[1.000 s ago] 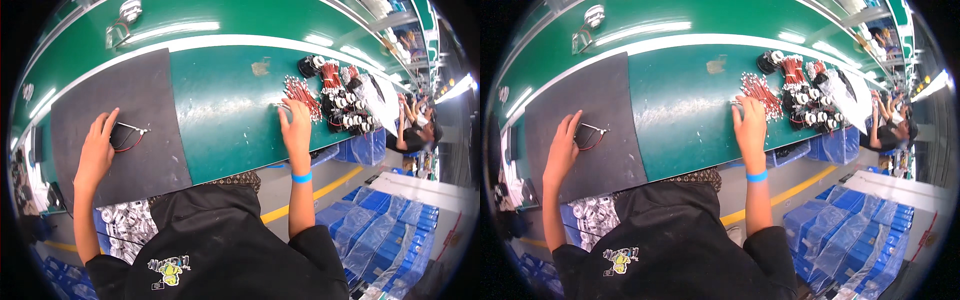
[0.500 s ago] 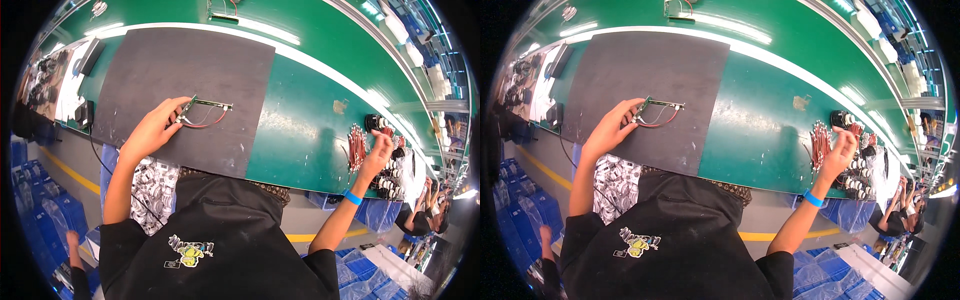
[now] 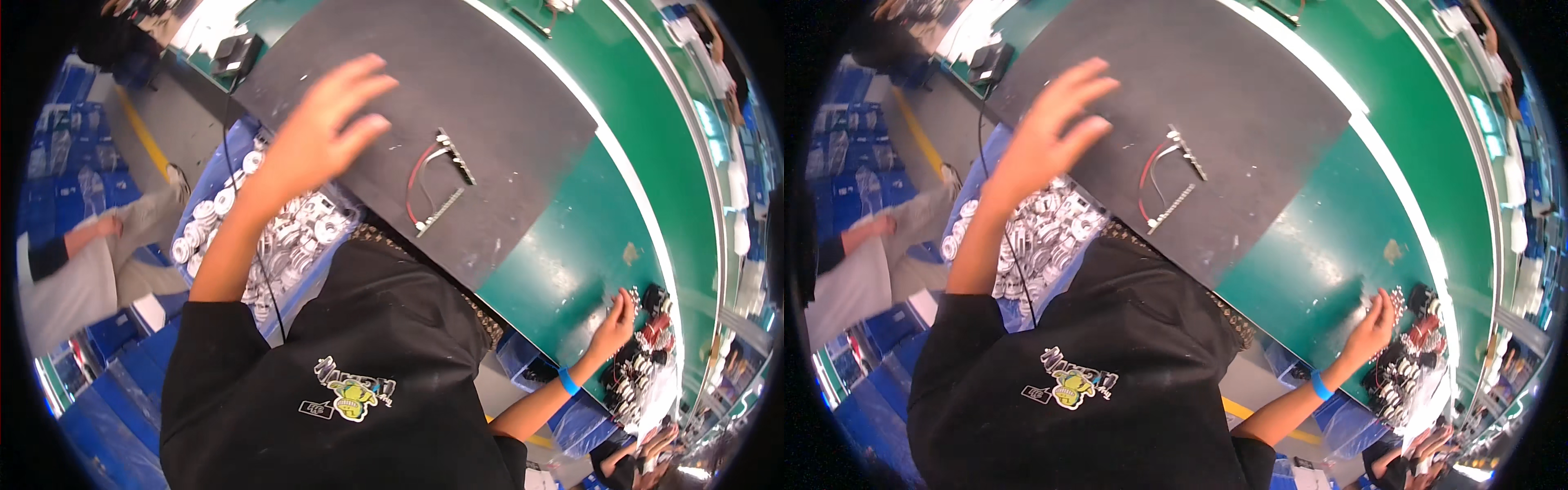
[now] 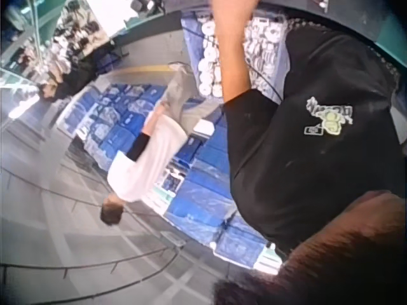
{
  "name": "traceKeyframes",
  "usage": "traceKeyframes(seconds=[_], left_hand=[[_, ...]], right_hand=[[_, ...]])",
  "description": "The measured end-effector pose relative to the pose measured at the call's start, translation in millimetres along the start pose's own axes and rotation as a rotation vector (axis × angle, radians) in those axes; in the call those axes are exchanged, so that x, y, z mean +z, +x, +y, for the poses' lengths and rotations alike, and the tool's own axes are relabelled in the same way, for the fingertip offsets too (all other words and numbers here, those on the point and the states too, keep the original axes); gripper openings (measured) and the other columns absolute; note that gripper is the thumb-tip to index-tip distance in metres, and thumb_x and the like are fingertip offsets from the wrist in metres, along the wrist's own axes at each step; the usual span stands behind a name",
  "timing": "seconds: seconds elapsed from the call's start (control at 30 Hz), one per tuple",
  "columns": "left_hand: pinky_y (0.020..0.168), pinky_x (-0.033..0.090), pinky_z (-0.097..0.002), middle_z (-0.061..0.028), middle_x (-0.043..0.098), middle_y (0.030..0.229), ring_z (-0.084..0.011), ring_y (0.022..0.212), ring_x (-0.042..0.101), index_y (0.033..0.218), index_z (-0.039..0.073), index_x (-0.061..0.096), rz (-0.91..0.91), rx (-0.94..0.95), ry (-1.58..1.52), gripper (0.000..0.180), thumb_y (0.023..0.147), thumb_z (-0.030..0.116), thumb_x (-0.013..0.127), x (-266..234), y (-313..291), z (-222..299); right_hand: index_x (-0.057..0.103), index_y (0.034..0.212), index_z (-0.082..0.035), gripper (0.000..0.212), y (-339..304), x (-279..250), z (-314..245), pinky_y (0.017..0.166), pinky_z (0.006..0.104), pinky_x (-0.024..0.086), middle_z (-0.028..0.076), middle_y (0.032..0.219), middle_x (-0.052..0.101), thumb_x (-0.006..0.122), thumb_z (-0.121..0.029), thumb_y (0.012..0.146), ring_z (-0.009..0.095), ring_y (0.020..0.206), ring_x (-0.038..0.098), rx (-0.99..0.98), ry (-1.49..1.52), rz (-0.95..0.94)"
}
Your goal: Connecting circuit boards and wires to a plastic component base on a factory assembly line.
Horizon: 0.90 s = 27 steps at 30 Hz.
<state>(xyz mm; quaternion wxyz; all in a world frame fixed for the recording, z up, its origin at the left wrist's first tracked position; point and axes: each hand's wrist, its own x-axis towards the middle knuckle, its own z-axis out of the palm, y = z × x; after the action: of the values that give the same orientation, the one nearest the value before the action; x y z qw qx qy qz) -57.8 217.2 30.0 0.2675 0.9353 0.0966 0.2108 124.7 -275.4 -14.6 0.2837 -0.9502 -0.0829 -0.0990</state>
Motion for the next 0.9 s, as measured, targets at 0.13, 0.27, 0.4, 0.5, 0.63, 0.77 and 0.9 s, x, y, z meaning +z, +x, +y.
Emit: traceKeyframes(seconds=[0.13, 0.27, 0.4, 0.5, 0.63, 0.77, 0.9], left_hand=[[0.093, 0.044, -0.0295, -0.0107, 0.061, 0.119, -0.0181, 0.108, 0.058, 0.111, 0.001, 0.063, 0.577, -0.341, 0.072, 0.024, 0.092, 0.014, 0.057, -73, -60, -106], [0.069, 0.047, -0.0290, -0.0071, 0.065, 0.086, -0.0144, 0.074, 0.058, 0.100, 0.003, 0.063, 0.603, -0.878, 0.298, 0.017, 0.092, 0.009, 0.049, -54, -221, -265], [0.098, 0.042, -0.0372, -0.0177, 0.056, 0.123, -0.0299, 0.114, 0.053, 0.127, 0.005, 0.053, -0.107, -0.616, -0.005, 0.051, 0.079, 0.013, 0.069, 77, -281, -261], [0.100, 0.037, -0.0434, -0.0221, 0.052, 0.124, -0.0371, 0.117, 0.048, 0.127, 0.000, 0.049, -0.069, -0.760, 0.093, 0.066, 0.071, 0.020, 0.077, 136, -244, -243], [0.097, 0.039, -0.0442, -0.0258, 0.056, 0.115, -0.0397, 0.111, 0.051, 0.119, -0.006, 0.051, -0.128, -0.703, 0.220, 0.070, 0.067, 0.029, 0.081, 153, -216, -247], [0.091, 0.044, -0.0393, -0.0234, 0.059, 0.110, -0.0347, 0.105, 0.056, 0.116, -0.008, 0.053, -0.029, -0.878, -0.060, 0.073, 0.067, 0.038, 0.082, 116, -270, -277], [0.079, 0.048, -0.0279, -0.0096, 0.059, 0.117, -0.0180, 0.101, 0.058, 0.126, 0.009, 0.055, 0.020, -1.416, -0.924, 0.052, 0.086, 0.040, 0.065, 41, -274, -238]], right_hand=[[0.067, 0.105, -0.001, 0.019, -4, -21, 10, 0.082, 0.0321, 0.047, 0.010, 0.102, 0.067, 0.056, -0.009, 0.093, 0.021, 0.095, 0.062, -0.088, -0.240, 0.091], [0.061, 0.117, 0.001, 0.028, -4, -21, 18, 0.090, 0.0327, 0.046, 0.013, 0.113, 0.063, 0.059, -0.004, 0.089, 0.024, 0.103, 0.060, -0.075, -0.279, 0.139], [0.059, 0.120, 0.000, 0.032, -12, 15, -75, 0.085, 0.0344, 0.050, 0.014, 0.112, 0.064, 0.058, -0.003, 0.088, 0.023, 0.099, 0.063, -0.092, -0.037, -0.138], [0.064, 0.108, -0.004, 0.032, -24, 57, -186, 0.092, 0.0380, 0.046, 0.013, 0.112, 0.064, 0.066, -0.001, 0.077, 0.030, 0.106, 0.060, -0.579, 0.110, -0.337], [0.065, 0.105, -0.004, 0.031, -19, 92, -236, 0.098, 0.0429, 0.043, 0.011, 0.122, 0.059, 0.068, -0.005, 0.074, 0.030, 0.118, 0.053, -0.869, 0.229, -0.574], [0.064, 0.096, -0.004, 0.024, -22, 96, -226, 0.095, 0.0424, 0.044, 0.009, 0.116, 0.061, 0.070, -0.004, 0.073, 0.030, 0.115, 0.054, -1.026, 0.140, -0.630], [0.064, 0.091, -0.004, 0.021, -34, 72, -182, 0.086, 0.0411, 0.046, 0.007, 0.103, 0.064, 0.071, -0.002, 0.071, 0.028, 0.102, 0.059, -0.811, 0.087, -0.471]])
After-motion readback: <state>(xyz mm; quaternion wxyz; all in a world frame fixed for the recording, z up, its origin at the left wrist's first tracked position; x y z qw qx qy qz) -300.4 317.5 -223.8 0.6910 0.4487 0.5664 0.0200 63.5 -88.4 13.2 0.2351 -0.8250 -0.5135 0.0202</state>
